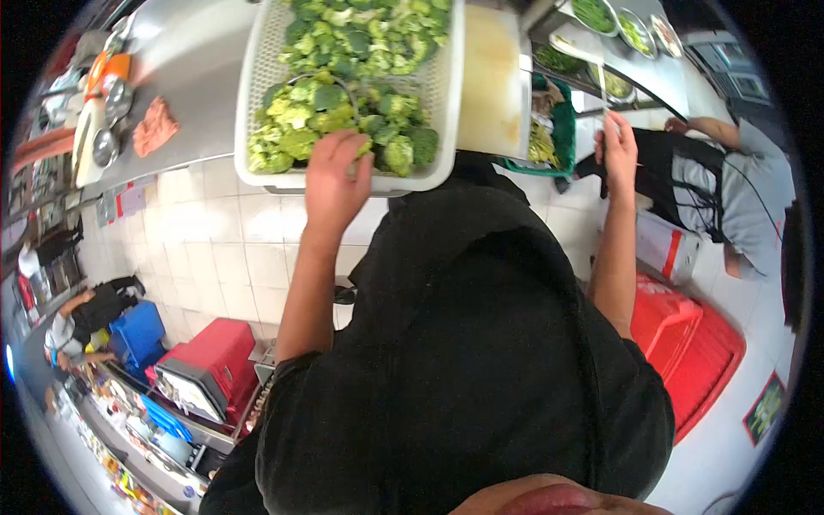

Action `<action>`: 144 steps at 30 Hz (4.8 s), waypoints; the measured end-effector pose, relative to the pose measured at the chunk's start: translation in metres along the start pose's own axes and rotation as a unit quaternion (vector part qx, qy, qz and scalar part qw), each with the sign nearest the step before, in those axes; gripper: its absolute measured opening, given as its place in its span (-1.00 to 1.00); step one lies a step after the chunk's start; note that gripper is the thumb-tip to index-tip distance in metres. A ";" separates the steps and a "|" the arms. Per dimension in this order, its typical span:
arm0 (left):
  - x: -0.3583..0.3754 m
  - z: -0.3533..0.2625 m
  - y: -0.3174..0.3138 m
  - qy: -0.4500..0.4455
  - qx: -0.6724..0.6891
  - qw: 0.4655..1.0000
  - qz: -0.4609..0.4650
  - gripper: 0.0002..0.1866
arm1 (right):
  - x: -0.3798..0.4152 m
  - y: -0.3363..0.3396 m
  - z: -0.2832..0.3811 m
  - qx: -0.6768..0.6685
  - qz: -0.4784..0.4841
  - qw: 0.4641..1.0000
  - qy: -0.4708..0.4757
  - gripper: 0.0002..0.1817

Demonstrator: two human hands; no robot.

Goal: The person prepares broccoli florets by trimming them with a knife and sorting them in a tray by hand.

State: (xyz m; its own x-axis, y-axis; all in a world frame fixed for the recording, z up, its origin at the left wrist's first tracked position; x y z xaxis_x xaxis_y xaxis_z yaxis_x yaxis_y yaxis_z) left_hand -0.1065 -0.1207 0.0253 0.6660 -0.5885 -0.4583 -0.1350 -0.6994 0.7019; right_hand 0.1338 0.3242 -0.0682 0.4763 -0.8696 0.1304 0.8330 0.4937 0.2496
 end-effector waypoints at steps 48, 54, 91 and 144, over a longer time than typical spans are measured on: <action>-0.116 0.050 -0.099 0.207 -0.053 0.975 0.059 -0.79 | 0.005 -0.104 0.025 -0.174 0.303 0.937 -0.015 -0.55; -0.088 0.053 -0.072 0.338 0.177 0.924 -0.019 -0.86 | 0.002 -0.126 0.047 -0.184 0.341 0.922 0.007 -0.54; -0.062 -0.063 -0.123 0.333 0.498 0.799 -0.048 -0.80 | 0.089 -0.178 0.143 -0.111 0.456 0.874 0.122 -0.48; 0.007 -0.017 0.046 0.218 -0.041 0.965 -0.136 -0.78 | -0.056 0.034 -0.120 -0.012 0.140 0.990 0.009 -0.79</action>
State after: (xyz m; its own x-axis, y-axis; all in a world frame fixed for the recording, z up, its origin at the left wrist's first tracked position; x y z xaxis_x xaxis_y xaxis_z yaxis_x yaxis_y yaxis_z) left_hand -0.0956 -0.1503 0.0640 0.9166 -0.1479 -0.3714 0.1358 -0.7586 0.6373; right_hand 0.1690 0.3904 -0.1819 0.6937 -0.6988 0.1747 0.6743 0.7153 0.1833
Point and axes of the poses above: each hand's wrist, its own x-axis away from the middle knuckle, its own y-axis out of the back of the hand, z = x × y, the point moved 10 cm from there along -x, towards the middle knuckle, and after that the axes turned 4 degrees about -z, right-handed, at the moved point
